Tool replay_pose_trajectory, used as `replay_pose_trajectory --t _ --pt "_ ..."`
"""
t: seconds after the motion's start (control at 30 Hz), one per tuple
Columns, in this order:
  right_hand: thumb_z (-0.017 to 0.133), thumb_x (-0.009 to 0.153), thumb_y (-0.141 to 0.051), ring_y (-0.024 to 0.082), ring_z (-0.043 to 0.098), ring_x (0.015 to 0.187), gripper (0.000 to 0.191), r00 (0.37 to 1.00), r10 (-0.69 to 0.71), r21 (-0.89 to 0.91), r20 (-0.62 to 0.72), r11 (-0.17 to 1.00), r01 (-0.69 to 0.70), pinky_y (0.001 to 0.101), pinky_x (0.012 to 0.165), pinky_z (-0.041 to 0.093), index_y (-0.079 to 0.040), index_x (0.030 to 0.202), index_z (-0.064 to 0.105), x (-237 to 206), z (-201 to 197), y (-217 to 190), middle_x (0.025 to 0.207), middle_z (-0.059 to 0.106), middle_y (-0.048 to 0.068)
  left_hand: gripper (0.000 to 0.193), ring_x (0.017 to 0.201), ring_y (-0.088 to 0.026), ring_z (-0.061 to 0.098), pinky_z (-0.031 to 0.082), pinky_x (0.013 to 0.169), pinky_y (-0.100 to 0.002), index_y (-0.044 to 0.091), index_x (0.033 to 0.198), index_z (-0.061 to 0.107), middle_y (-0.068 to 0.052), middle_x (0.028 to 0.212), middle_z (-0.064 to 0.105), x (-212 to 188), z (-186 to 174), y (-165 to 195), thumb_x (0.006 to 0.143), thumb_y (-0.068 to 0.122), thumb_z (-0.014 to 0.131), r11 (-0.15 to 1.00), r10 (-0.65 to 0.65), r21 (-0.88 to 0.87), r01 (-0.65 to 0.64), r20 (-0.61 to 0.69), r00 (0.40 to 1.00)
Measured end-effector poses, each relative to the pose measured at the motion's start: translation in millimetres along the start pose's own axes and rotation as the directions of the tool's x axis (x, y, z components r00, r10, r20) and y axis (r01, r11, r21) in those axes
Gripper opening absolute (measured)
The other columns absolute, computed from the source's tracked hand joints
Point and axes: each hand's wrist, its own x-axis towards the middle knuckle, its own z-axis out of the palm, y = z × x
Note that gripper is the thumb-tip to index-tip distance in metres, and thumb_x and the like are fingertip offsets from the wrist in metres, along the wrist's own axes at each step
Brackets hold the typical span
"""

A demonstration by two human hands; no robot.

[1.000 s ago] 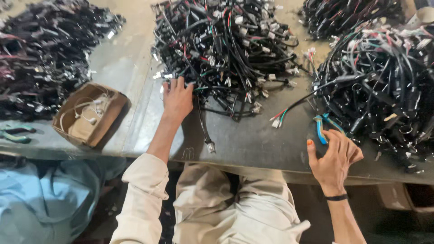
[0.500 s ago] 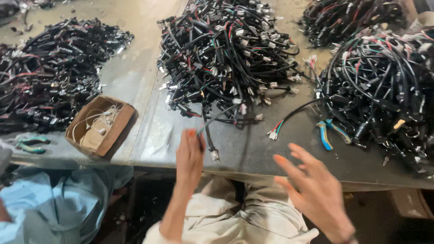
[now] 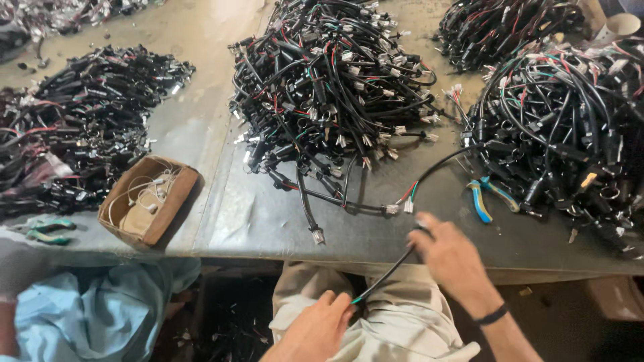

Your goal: The person repeatedly picks up black electrical wires from a pile on a metal table, uses blue-handled wire strippers to remove the outer insulation, and places the stripped wires back on the table. A coworker is visible to the left also working with wires.

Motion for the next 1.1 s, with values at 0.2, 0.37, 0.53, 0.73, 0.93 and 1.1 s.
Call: replay_pose_trajectory --t 0.2,0.37,0.53,0.73,0.93,1.1 --pt "0.076 0.075 -0.013 0.026 0.064 0.094 0.023 0.997 0.028 0.174 -0.066 0.985 -0.016 0.0394 0.079 0.055 -0.011 0.098 0.070 -13.4 -13.6 -2.4 0.109 0.071 0.004 0.029 0.110 -0.045 0.057 0.043 0.095 -0.058 0.013 0.105 0.061 -0.023 0.112 0.060 9.1 -70.5 5.3 0.076 0.013 0.062 0.825 0.092 0.550 0.131 -0.359 0.929" --pt "0.081 0.068 -0.008 0.024 0.072 0.078 0.035 0.971 0.066 0.536 0.228 0.825 -0.182 0.0352 0.069 0.056 -0.012 0.102 0.075 -24.9 -4.2 -65.1 0.085 0.074 0.005 0.053 0.123 -0.041 0.054 0.038 0.104 -0.054 0.002 0.114 0.062 -0.024 0.126 0.059 26.0 -59.2 -3.4 0.067 0.025 0.069 0.747 0.386 0.660 0.077 -0.525 0.758" --pt "0.074 0.078 -0.003 0.016 0.081 0.076 0.012 0.879 -0.059 0.738 0.473 0.572 -0.359 0.0320 0.062 0.057 -0.006 0.084 0.064 -45.4 -0.7 -111.4 0.069 0.067 0.008 0.033 0.084 -0.021 0.066 0.046 0.075 -0.039 0.004 0.108 0.068 -0.003 0.086 0.065 24.1 -4.0 -22.4 0.077 0.014 0.077 0.833 0.529 0.352 -0.427 -0.277 0.802" --pt "0.085 0.082 -0.008 0.027 0.059 0.063 0.022 0.836 -0.072 0.753 0.544 0.483 -0.448 0.0365 0.054 0.049 -0.004 0.085 0.064 -52.9 -3.1 -110.2 0.068 0.062 0.010 0.024 0.073 -0.016 0.057 0.040 0.068 -0.036 0.013 0.082 0.058 0.002 0.076 0.055 42.1 -22.7 -42.9 0.090 -0.002 0.075 0.722 0.669 0.582 -0.374 -0.450 0.591" --pt "0.082 0.073 -0.005 0.023 0.062 0.061 0.028 0.999 0.010 0.703 -0.041 0.711 0.022 0.0320 0.053 0.047 -0.009 0.075 0.055 -51.0 20.6 -112.5 0.067 0.058 0.006 0.045 0.136 -0.026 0.053 0.034 0.107 -0.045 0.007 0.124 0.064 -0.010 0.133 0.063 21.4 -2.2 13.4 0.079 0.008 0.071 0.815 0.571 0.360 -0.454 -0.364 0.736" --pt "0.085 0.081 -0.009 0.020 0.049 0.041 0.038 0.994 0.107 0.696 0.005 0.714 -0.081 0.0361 0.040 0.036 -0.008 0.062 0.052 -60.8 22.9 -118.3 0.050 0.050 0.004 0.042 0.139 -0.016 0.056 0.031 0.115 -0.041 0.019 0.131 0.058 -0.003 0.143 0.061 22.5 -35.9 -32.2 0.092 0.008 0.067 0.938 0.336 0.252 -0.238 -0.486 0.807"
